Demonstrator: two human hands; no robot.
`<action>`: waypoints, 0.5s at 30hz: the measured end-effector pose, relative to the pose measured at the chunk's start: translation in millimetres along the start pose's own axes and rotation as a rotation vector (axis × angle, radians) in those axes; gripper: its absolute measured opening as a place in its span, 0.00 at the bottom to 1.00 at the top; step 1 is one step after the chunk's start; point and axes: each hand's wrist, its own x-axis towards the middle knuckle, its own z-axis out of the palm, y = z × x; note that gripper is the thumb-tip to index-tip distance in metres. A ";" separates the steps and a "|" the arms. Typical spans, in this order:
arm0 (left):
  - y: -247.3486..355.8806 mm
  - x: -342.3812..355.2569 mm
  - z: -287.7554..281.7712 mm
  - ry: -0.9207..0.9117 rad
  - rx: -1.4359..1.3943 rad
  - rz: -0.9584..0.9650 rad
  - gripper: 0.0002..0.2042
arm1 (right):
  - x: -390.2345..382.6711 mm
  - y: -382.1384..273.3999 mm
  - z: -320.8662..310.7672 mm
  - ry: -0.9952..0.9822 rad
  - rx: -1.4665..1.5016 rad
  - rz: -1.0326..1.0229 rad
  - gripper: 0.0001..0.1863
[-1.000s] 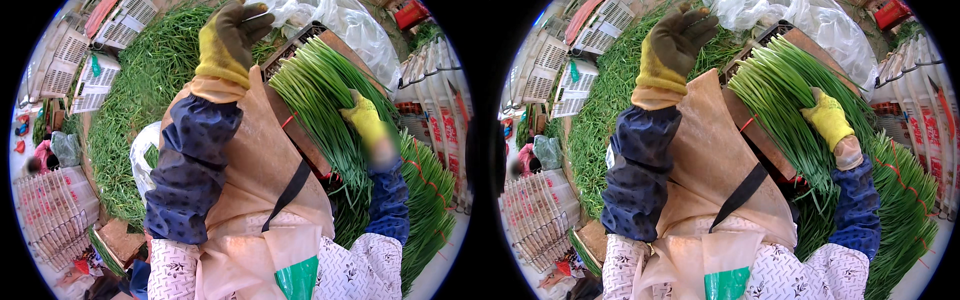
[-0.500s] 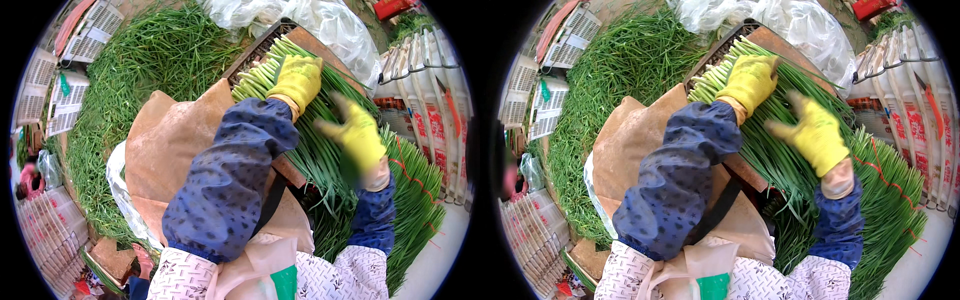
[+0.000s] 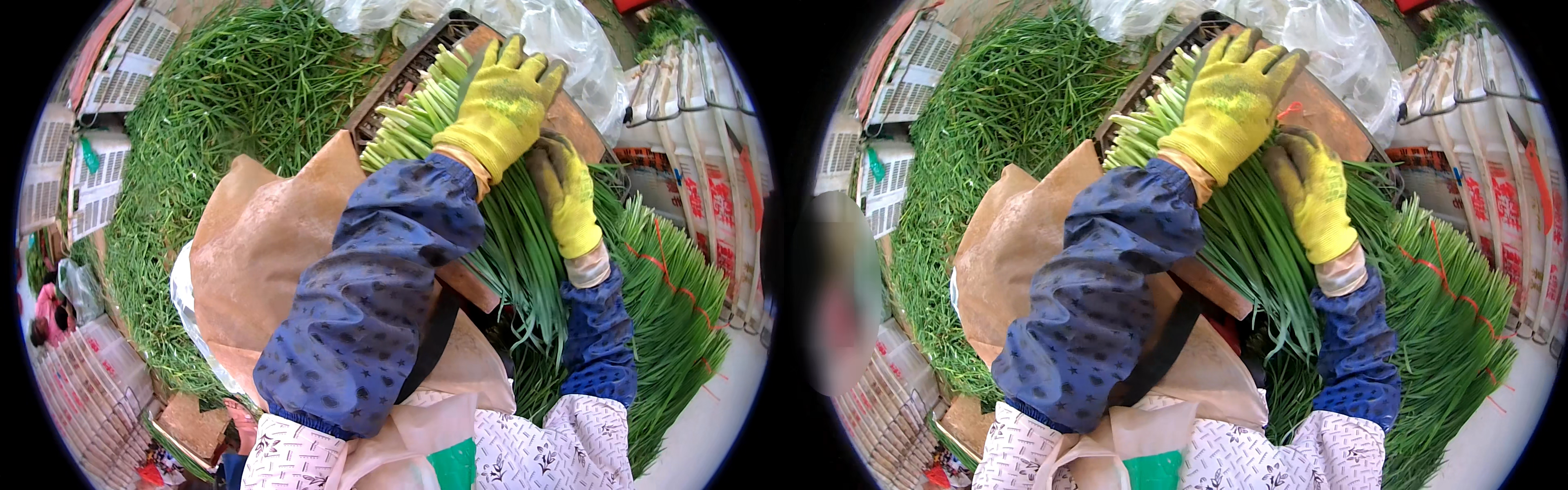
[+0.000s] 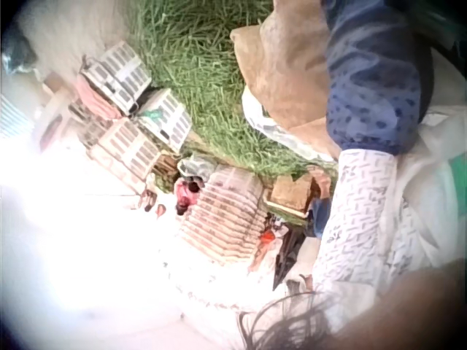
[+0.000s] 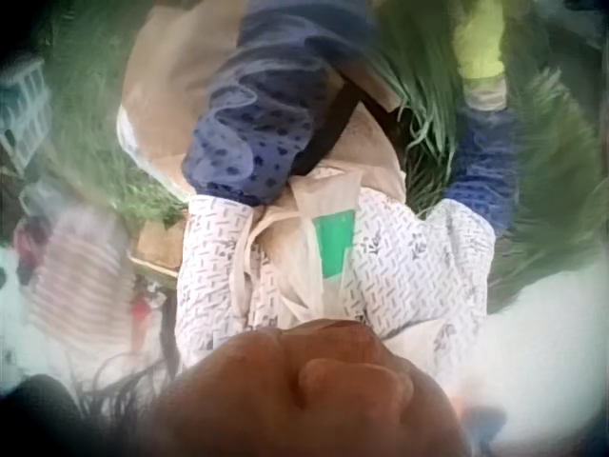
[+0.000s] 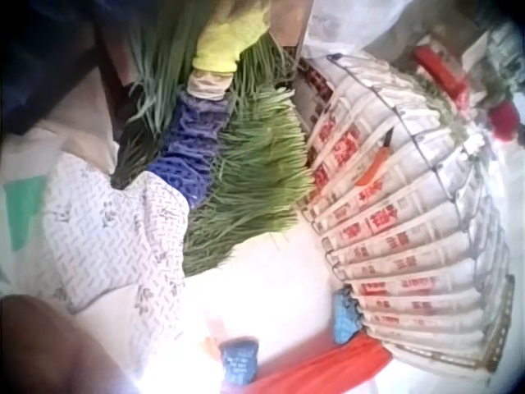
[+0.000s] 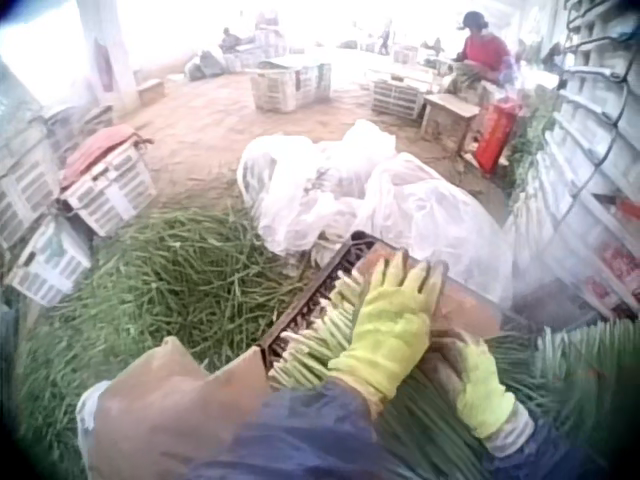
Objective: The person sorts and bundles green stalks, possibly chives or green onions, by pulling them from a bag and securing them with red ties before placing the bundles on a stack.
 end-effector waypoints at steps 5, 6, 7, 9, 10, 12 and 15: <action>-3.2 0.4 8.6 -0.451 0.056 -0.003 0.19 | -11.4 -4.5 -8.4 -0.041 -0.284 -0.248 0.10; -2.7 2.9 8.6 -0.596 0.070 -0.019 0.18 | -12.9 2.9 -11.9 -0.072 -0.342 -0.350 0.10; -3.0 4.2 7.8 -0.607 0.037 -0.031 0.17 | -14.6 13.8 -12.8 -0.060 -0.042 -0.096 0.11; -8.1 1.7 5.5 -0.632 -0.017 -0.075 0.17 | 11.0 23.8 -30.9 -0.061 0.035 0.127 0.12; -9.0 1.1 4.9 -0.635 -0.014 -0.093 0.17 | 22.5 32.2 -31.4 -0.015 -0.006 0.267 0.14; -6.5 1.3 4.5 -0.603 -0.064 -0.077 0.17 | 42.0 54.7 -30.7 -0.001 0.012 0.505 0.17; -9.2 -1.1 -0.8 -0.585 -0.121 -0.087 0.17 | 63.9 74.7 -10.9 -0.123 0.187 0.787 0.26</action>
